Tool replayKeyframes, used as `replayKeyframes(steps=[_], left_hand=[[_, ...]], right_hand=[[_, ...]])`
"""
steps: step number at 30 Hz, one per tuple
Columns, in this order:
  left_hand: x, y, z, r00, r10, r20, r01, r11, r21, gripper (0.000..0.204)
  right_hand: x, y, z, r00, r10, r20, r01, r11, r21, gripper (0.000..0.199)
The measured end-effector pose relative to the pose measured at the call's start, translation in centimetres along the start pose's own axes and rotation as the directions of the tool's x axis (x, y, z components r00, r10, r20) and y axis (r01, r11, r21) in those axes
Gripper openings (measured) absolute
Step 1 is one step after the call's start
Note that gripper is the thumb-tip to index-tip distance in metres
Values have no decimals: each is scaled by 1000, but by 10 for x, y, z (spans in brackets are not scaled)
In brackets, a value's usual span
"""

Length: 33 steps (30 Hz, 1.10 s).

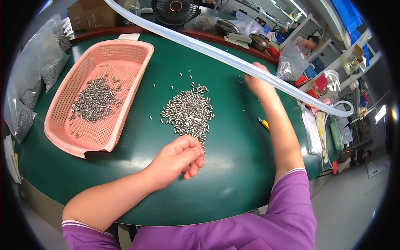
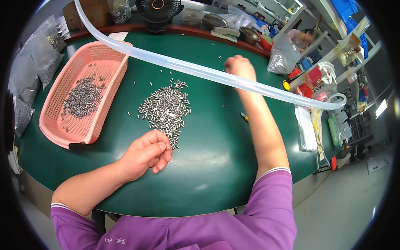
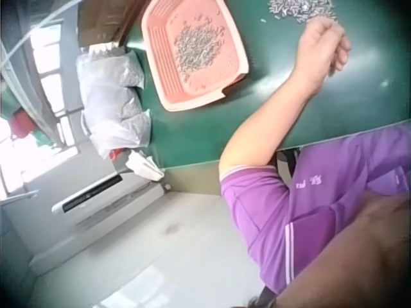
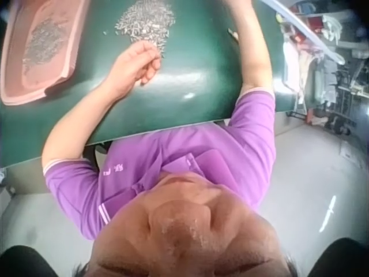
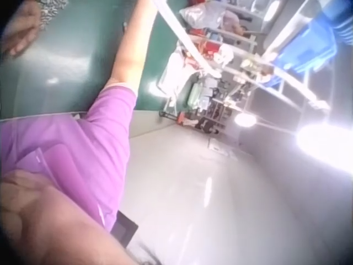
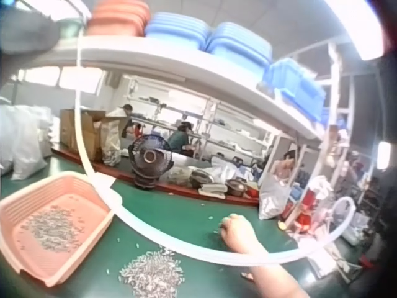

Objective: The person is manually sorting small cylindrical metal pins on a green workbench.

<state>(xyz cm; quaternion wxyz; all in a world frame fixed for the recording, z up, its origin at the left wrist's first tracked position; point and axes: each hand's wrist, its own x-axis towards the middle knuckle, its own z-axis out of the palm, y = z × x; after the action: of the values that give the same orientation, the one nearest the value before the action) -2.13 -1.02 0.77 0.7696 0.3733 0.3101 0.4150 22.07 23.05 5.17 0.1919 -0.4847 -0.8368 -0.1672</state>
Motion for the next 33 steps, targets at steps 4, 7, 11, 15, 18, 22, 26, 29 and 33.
replayKeyframes(steps=[4,7,11,15,18,22,26,29,33], left_hand=[[1,0,-3,1000,2,-15,-3,999,-36,6],[0,-2,-6,1000,-6,1,6,998,-59,8],[0,-2,-6,1000,-12,8,12,998,-58,8],[0,1,-5,1000,-24,18,25,999,-48,7],[0,2,-4,999,-43,-5,43,999,-33,8],[2,2,-2,1000,-30,6,30,998,-59,8],[1,2,-2,999,-40,1,40,997,-60,9],[2,1,-2,999,-36,29,38,997,-66,9],[0,2,-3,999,-28,23,30,998,-56,10]], right_hand=[[22,38,13,957,264,124,-286,932,223,16],[33,46,51,972,183,144,-215,945,247,35],[51,36,84,954,144,262,-178,978,112,45],[66,16,98,975,175,136,-180,983,27,22],[79,-27,109,998,-30,61,22,991,129,21],[108,-97,129,975,-220,11,188,858,479,38],[112,-151,115,949,-309,64,178,693,698,43],[110,-136,120,822,-563,-88,465,573,675,43],[64,-120,78,787,-615,-49,466,541,701,49]])
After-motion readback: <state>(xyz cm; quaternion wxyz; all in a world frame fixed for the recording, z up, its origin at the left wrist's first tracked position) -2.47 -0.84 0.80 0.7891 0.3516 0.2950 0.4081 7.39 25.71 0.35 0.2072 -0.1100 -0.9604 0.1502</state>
